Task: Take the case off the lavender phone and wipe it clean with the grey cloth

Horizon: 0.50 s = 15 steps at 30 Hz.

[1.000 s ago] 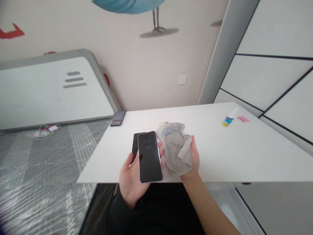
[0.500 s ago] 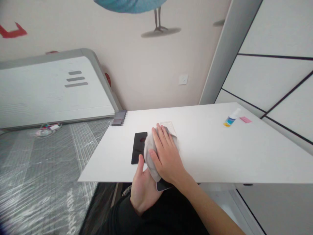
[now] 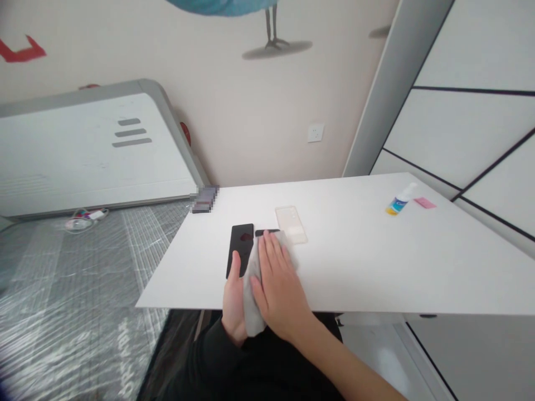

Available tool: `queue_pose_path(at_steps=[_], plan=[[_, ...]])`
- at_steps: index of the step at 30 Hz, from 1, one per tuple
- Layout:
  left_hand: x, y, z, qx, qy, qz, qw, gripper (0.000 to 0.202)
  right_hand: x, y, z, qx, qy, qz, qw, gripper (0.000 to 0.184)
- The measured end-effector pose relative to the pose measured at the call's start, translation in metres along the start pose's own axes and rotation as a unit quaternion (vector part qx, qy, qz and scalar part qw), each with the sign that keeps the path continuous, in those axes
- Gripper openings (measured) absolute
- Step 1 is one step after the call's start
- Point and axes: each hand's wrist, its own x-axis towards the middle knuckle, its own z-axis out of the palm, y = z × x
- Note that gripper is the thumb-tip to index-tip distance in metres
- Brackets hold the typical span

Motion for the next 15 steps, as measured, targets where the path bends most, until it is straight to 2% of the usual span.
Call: queue_pose_path(at_steps=[3,9,12,15], plan=[[0.001,-0.001,-0.003,-0.005,0.024,0.008,1.0,0.073,-0.009,-0.003,0.001,-0.001,-0.032,-0.029,0.999,0.081],[-0.003,-0.014,-0.006,-0.003,-0.051,-0.033,0.998,0.069,-0.001,0.007,-0.006,-0.016,-0.002,0.006,1.0,0.078],[-0.002,-0.01,-0.006,-0.019,-0.025,-0.011,0.999,0.071,-0.006,0.002,-0.006,-0.018,-0.02,-0.032,0.999,0.079],[-0.006,-0.01,-0.007,-0.018,-0.014,-0.039,0.999,0.069,-0.009,0.003,-0.008,-0.011,-0.03,-0.036,0.999,0.075]])
